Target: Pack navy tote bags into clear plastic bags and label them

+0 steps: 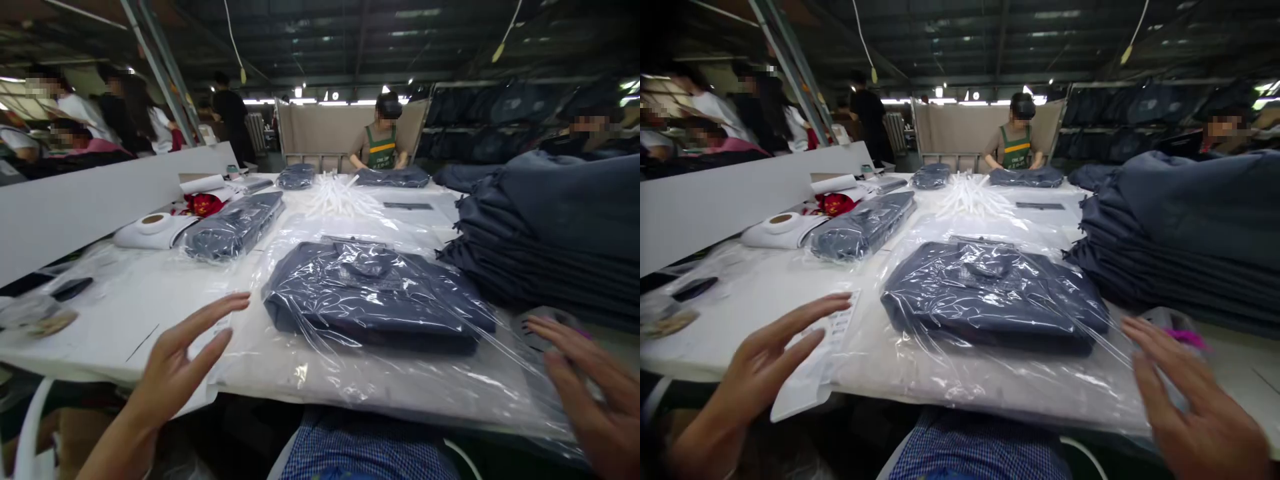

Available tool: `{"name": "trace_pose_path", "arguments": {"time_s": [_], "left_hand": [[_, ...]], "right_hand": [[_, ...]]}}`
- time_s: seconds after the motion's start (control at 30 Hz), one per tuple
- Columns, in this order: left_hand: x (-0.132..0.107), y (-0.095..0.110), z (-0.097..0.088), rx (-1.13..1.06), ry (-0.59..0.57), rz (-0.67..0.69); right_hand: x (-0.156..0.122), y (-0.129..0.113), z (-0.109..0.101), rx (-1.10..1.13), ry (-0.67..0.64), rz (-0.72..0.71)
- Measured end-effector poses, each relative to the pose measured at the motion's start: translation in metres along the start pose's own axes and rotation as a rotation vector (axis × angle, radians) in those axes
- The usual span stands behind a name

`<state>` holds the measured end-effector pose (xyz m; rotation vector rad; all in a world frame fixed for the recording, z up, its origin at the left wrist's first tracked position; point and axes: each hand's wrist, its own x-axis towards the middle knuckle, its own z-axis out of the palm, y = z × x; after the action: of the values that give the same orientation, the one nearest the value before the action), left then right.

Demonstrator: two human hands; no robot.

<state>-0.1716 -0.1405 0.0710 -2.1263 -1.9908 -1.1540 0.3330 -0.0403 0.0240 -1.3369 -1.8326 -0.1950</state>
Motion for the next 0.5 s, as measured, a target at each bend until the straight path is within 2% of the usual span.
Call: {"name": "trace_pose_path", "arguments": {"time_s": [0.03, 0.07, 0.1, 0.13, 0.2, 0.27, 0.33, 0.4, 0.5], "left_hand": [[0.026, 0.008, 0.011, -0.042, -0.024, 0.023], [0.052, 0.011, 0.027, -0.055, -0.074, 0.063], [0.076, 0.01, 0.045, -0.033, -0.137, 0.103], [0.096, 0.004, 0.064, 0.025, -0.207, 0.12], [0.12, -0.018, 0.101, 0.186, -0.299, 0.108], [0.12, -0.043, 0.131, 0.283, -0.332, 0.073], [0.1, -0.064, 0.153, 0.33, -0.308, 0.064], [0.074, -0.078, 0.168, 0.378, -0.237, 0.085], [0.043, -0.087, 0.184, 0.423, -0.135, 0.119]], "right_hand": [[0.017, -0.007, 0.018, 0.001, -0.1, -0.022], [0.033, -0.011, 0.039, 0.001, -0.162, -0.107], [0.048, -0.013, 0.061, -0.004, -0.17, -0.206], [0.06, -0.01, 0.084, -0.052, -0.205, -0.278], [0.072, 0.004, 0.123, -0.171, -0.291, -0.319], [0.068, 0.026, 0.151, -0.269, -0.36, -0.298], [0.051, 0.046, 0.168, -0.324, -0.388, -0.266], [0.029, 0.058, 0.178, -0.342, -0.38, -0.258], [0.005, 0.06, 0.187, -0.34, -0.339, -0.26]]}}
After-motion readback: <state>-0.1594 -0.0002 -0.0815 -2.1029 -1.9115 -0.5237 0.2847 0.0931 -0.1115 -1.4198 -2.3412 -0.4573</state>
